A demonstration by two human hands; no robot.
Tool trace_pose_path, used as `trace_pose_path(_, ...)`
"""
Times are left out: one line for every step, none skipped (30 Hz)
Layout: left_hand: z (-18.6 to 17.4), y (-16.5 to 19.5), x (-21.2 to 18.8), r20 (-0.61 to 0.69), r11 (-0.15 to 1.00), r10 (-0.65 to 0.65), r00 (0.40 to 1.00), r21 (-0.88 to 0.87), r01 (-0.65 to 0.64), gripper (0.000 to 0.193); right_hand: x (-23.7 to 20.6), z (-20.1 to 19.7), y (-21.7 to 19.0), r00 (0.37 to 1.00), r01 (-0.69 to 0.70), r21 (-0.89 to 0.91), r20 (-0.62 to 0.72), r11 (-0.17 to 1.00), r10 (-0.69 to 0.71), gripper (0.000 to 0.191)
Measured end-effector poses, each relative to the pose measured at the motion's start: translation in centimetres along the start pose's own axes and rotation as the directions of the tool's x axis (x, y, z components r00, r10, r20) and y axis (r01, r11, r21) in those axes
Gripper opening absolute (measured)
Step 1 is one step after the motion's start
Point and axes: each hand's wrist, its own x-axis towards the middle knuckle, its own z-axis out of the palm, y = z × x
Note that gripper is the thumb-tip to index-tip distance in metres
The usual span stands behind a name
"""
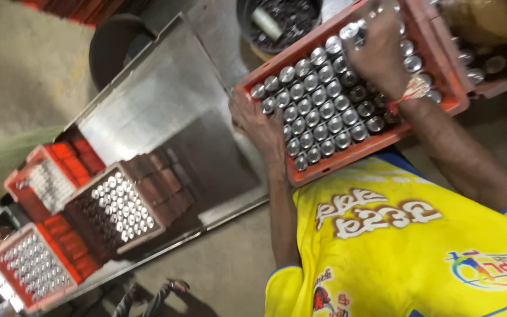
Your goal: The person places small black cylindrical pieces into the openings of many small metal cups arranged in a red tray. After filling the cups, the person uses a cylindrical tool to press the pieces down into each cup. The person then uses both hands to adjust and align the cups within the tray.
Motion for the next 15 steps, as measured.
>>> trace_pose_path(-0.5, -0.5, 0.2, -0.03, 1.0, 0.02, 0.999, -0.011, -0.02, 0.051, -0.4, 1.4, -1.8, 0.992, -0.091, 0.126, 0.097, 0.988, 0.079, 0.034)
trace_pose_path(-0.9, -1.5, 0.0, -0.121, 0.999, 0.039, 0.992, -0.03, -0.043, 0.046, -0.4, 3.3, -3.7, 0.92, -0.291, 0.26, 0.342, 0.921, 0.194, 0.032)
trace_pose_path(-1.6, -2.6, -0.3, -0.211, 0.995, 0.068, 0.975, -0.053, -0.081, 0.042, -0.5, 4.6, -5.2, 0.959, -0.054, 0.156, 0.283, 0.986, 0.008, 0.042)
trace_pose_path(-2.3, -3.5, -0.6, -0.288, 0.989, 0.095, 0.953, -0.081, -0.123, 0.037, -0.7, 5.6, -6.1, 0.952, 0.171, 0.028, 0.253, 0.985, -0.173, 0.053)
trace_pose_path(-3.1, -4.5, -1.1, -0.248, 0.921, -0.022, 0.969, -0.382, -0.077, 0.039, -1.0, 6.2, -6.8, 0.948, 0.156, -0.022, 0.284, 0.988, -0.143, 0.047)
trace_pose_path(-3.9, -5.6, -1.6, -0.174, 0.767, -0.134, 0.976, -0.642, -0.009, 0.041, -1.3, 6.8, -7.4, 0.94, 0.147, -0.067, 0.32, 0.987, -0.118, 0.041)
trace_pose_path(-4.2, -6.3, -1.8, -0.09, 0.535, -0.225, 0.97, -0.844, 0.046, 0.043, -1.4, 7.2, -7.8, 0.932, 0.157, -0.116, 0.345, 0.981, -0.109, 0.036)
trace_pose_path(-4.0, -6.6, -1.9, -0.007, 0.433, -0.275, 0.961, -0.894, 0.117, 0.046, -1.5, 7.5, -8.2, 0.919, 0.148, -0.104, 0.381, 0.984, -0.098, 0.043)
trace_pose_path(-3.9, -6.8, -2.0, 0.083, 0.331, -0.319, 0.944, -0.924, 0.193, 0.05, -1.5, 7.6, -8.4, 0.901, 0.133, -0.082, 0.424, 0.988, -0.086, 0.05)
trace_pose_path(-3.6, -6.7, -1.9, 0.174, 0.223, -0.348, 0.921, -0.939, 0.261, 0.053, -1.5, 7.7, -8.7, 0.883, 0.116, -0.064, 0.463, 0.991, -0.074, 0.058)
trace_pose_path(-3.0, -6.4, -1.5, 0.257, 0.106, -0.357, 0.898, -0.944, 0.313, 0.056, -1.4, 7.6, -8.9, 0.89, 0.127, -0.059, 0.448, 0.99, -0.088, 0.058)
trace_pose_path(-2.6, -5.9, -1.2, 0.346, -0.011, -0.353, 0.87, -0.931, 0.366, 0.06, -1.3, 7.7, -9.1, 0.896, 0.132, -0.055, 0.434, 0.99, -0.095, 0.06)
trace_pose_path(-2.4, -5.2, -0.8, 0.44, -0.13, -0.332, 0.834, -0.898, 0.421, 0.063, -1.3, 7.6, -9.3, 0.901, 0.129, -0.055, 0.423, 0.99, -0.093, 0.063)
trace_pose_path(-2.2, -4.7, -0.4, 0.31, 0.282, -0.305, 0.901, -0.874, 0.396, 0.062, -1.3, 7.5, -9.5, 0.905, 0.126, -0.046, 0.414, 0.991, -0.096, 0.05)
trace_pose_path(-2.1, -4.1, -0.1, 0.203, 0.646, -0.223, 0.954, -0.701, 0.3, 0.062, -1.3, 7.2, -9.5, 0.908, 0.122, -0.034, 0.408, 0.992, -0.098, 0.037)
